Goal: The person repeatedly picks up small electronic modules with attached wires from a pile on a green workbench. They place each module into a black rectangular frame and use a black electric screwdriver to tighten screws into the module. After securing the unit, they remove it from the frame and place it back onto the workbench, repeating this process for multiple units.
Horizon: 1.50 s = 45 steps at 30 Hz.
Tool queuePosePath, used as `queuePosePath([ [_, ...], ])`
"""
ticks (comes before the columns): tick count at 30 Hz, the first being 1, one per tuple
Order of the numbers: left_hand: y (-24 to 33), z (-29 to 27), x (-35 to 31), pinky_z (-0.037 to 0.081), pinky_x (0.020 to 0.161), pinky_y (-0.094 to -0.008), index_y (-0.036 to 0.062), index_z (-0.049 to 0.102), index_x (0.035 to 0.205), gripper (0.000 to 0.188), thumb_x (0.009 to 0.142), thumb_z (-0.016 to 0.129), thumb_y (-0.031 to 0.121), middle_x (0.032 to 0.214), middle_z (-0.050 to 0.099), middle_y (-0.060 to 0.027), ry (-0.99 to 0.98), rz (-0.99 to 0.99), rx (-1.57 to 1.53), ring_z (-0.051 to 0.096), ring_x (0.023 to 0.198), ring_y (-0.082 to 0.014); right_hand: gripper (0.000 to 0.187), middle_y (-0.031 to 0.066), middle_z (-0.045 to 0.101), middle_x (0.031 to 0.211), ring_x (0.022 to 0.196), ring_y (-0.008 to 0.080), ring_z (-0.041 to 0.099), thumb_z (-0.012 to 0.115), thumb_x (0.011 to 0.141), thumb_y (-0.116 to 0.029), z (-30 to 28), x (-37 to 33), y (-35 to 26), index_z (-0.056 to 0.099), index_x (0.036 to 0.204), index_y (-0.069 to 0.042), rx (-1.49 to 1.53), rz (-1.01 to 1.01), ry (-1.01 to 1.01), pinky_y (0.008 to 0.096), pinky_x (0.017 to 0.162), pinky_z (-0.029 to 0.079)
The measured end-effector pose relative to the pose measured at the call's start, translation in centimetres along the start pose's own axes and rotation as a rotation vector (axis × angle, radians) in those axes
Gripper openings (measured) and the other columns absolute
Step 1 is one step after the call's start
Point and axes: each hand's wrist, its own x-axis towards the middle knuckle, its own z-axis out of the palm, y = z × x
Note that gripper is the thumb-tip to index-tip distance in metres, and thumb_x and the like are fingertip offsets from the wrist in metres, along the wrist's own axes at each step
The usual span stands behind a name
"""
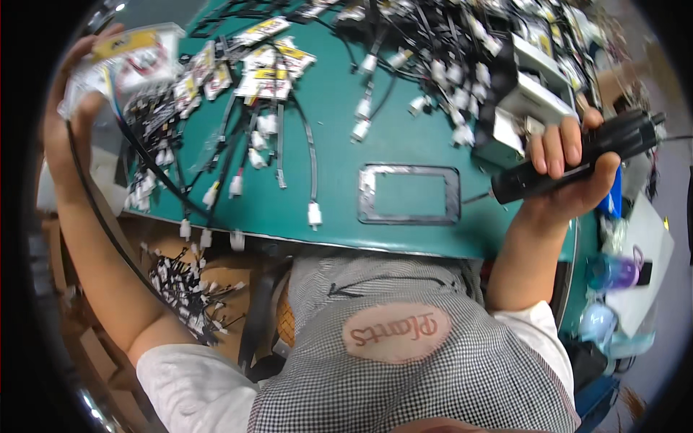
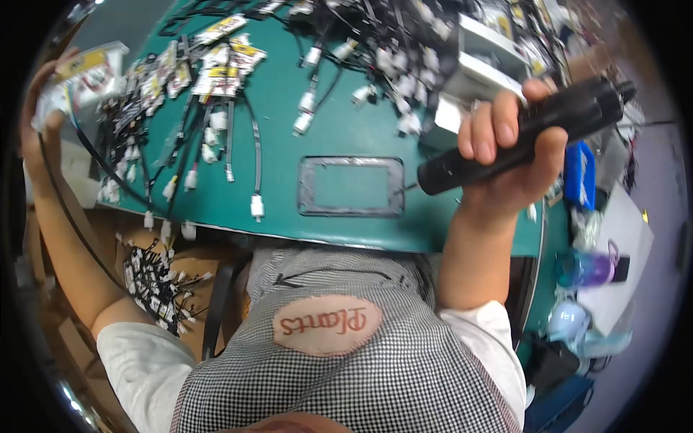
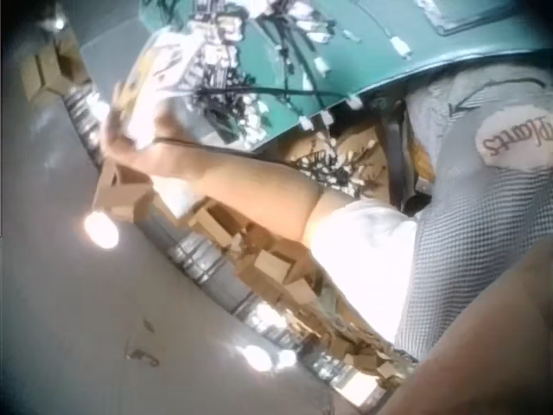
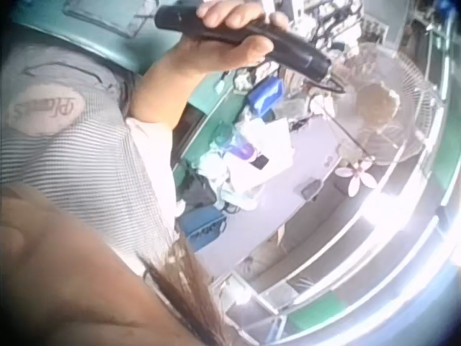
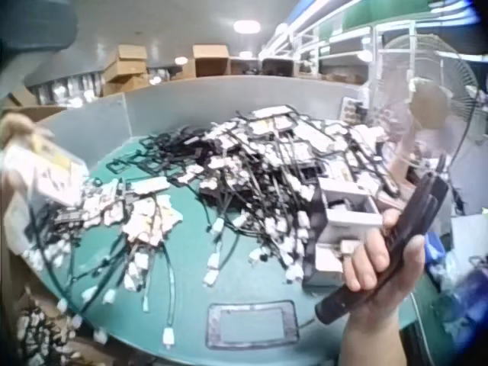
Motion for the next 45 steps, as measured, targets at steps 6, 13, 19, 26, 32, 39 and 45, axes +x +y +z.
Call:
queuePosePath([
  [6,9.5,25.4,-5.7,0.049,0.088,-0.0361,0.0044,0.051,0.105,0.080,0.046,0.090,0.042,0.110,0.060,-0.0152,-0.119,-0.243,-0.786,0.059,0.100,-0.0247,0.052,0.0004,0.047,0.076,0.060,0.0111,0.048,0.069,0.084,-0.038,-2.3,-1.6,-1.4,0.046,0.116,-0.003,-0.033,-0.015,-0.004,0.0278,0.059,0.043],
  [13,10.6,30.7,-7.5,0.047,0.083,-0.0402,0.0052,0.056,0.114,0.073,0.058,0.079,0.046,0.107,0.056,-0.0142,-0.307,0.178,-0.187,0.056,0.095,-0.0321,0.054,-0.0001,0.047,0.076,0.061,0.0111,0.048,0.069,0.083,-0.040,-3.1,-2.9,-3.1,0.047,0.116,-0.004,-0.103,-0.046,0.033,0.0278,0.060,0.042],
  [19,10.5,29.1,-6.9,0.044,0.089,-0.0437,0.0127,0.060,0.121,0.067,0.062,0.078,0.036,0.109,0.055,-0.0098,-0.462,0.234,0.068,0.055,0.099,-0.0319,0.053,0.0001,0.047,0.077,0.063,0.0115,0.047,0.068,0.084,-0.040,-4.4,-3.1,-2.9,0.049,0.117,-0.004,-0.033,-0.018,0.039,0.0279,0.062,0.041],
  [26,11.8,30.8,-7.9,0.042,0.091,-0.0469,0.0168,0.069,0.109,0.049,0.063,0.079,0.031,0.103,0.060,-0.0103,-0.370,0.100,0.015,0.054,0.103,-0.0338,0.054,0.0004,0.048,0.079,0.065,0.0119,0.047,0.067,0.084,-0.041,-5.4,-2.9,-2.9,0.050,0.117,-0.003,-0.059,-0.014,0.020,0.0284,0.063,0.041],
  [32,11.6,32.4,-9.0,0.042,0.094,-0.0474,0.0186,0.069,0.108,0.045,0.065,0.079,0.028,0.118,0.057,-0.0149,-0.410,0.073,0.016,0.053,0.112,-0.0368,0.055,0.0012,0.049,0.080,0.067,0.0129,0.048,0.066,0.084,-0.042,-5.8,-2.7,-3.5,0.052,0.119,-0.001,-0.099,0.003,-0.002,0.0300,0.065,0.041],
  [39,10.6,32.8,-8.4,0.046,0.091,-0.0446,0.0159,0.068,0.108,0.045,0.064,0.080,0.018,0.122,0.055,-0.0175,-0.477,0.057,-0.050,0.055,0.109,-0.0374,0.052,0.0021,0.050,0.082,0.069,0.0148,0.048,0.063,0.085,-0.043,-6.7,-1.9,-4.5,0.055,0.117,-0.002,-0.165,-0.058,0.013,0.0312,0.066,0.041],
  [45,11.7,34.9,-7.8,0.044,0.093,-0.0460,0.0163,0.068,0.109,0.046,0.064,0.080,0.019,0.124,0.055,-0.0172,-0.467,0.112,-0.121,0.054,0.110,-0.0379,0.039,0.0068,0.057,0.081,0.070,0.0218,0.054,0.056,0.088,-0.045,-7.3,-0.9,-7.4,0.060,0.109,-0.012,-0.477,-0.297,0.083,0.0398,0.068,0.045],
])
